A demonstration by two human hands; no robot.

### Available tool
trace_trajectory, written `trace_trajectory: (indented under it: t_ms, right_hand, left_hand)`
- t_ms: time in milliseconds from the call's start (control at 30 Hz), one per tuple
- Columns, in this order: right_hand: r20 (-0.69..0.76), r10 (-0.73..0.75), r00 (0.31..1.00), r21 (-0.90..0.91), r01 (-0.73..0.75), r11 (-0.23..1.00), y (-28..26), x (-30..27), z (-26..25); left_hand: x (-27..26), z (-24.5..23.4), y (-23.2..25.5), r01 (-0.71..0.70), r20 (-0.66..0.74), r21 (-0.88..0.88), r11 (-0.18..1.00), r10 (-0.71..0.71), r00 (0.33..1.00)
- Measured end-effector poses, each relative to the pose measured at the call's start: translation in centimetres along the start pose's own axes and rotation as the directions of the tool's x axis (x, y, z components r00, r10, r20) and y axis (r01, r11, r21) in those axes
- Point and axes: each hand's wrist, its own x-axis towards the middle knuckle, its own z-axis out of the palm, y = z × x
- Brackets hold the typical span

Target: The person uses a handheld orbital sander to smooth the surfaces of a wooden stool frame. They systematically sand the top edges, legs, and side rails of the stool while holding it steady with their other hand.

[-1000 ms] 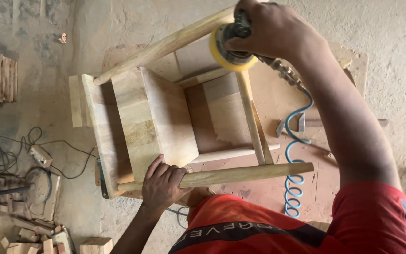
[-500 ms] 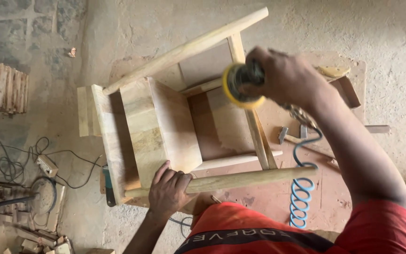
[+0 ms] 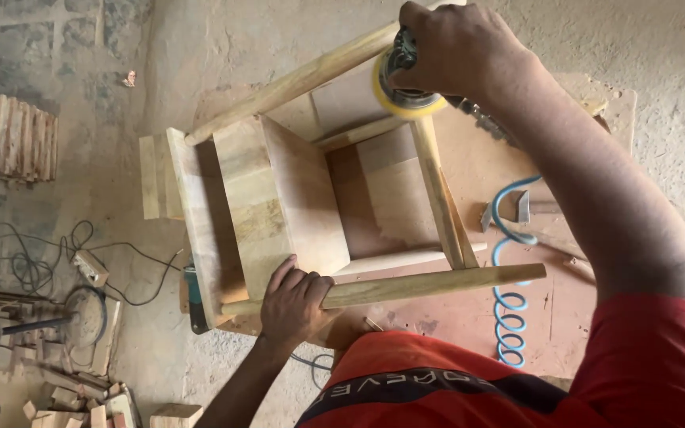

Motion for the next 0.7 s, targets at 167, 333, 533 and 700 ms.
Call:
trace_trajectory:
  t_ms: [167,333,533,700]
  right_hand:
    - [-0.127,-0.105,0.986,-0.077,0.095,0.992,1.2,0.9,2.3]
    - [-0.138,-0.106,0.985,-0.06,0.099,0.993,0.6,-0.5,1.6]
    - [0.129,-0.088,0.988,0.147,0.068,0.987,-2.3,-5.9,-2.1]
    - [0.22,-0.064,0.973,0.181,0.023,0.983,-3.1,-10.9,-3.0]
  left_hand:
    - [0.2,-0.1,0.1,0.0,0.033,-0.001,1.0,0.0,0.999]
    - [0.1,0.1,0.3,-0.007,0.03,-0.015,1.0,0.008,1.0]
    - [-0.6,0.8,0.5,-0.018,0.039,-0.004,1.0,0.018,0.999]
    - [-0.9,1.2,0.6,0.007,0.021,-0.002,1.0,-0.007,1.0]
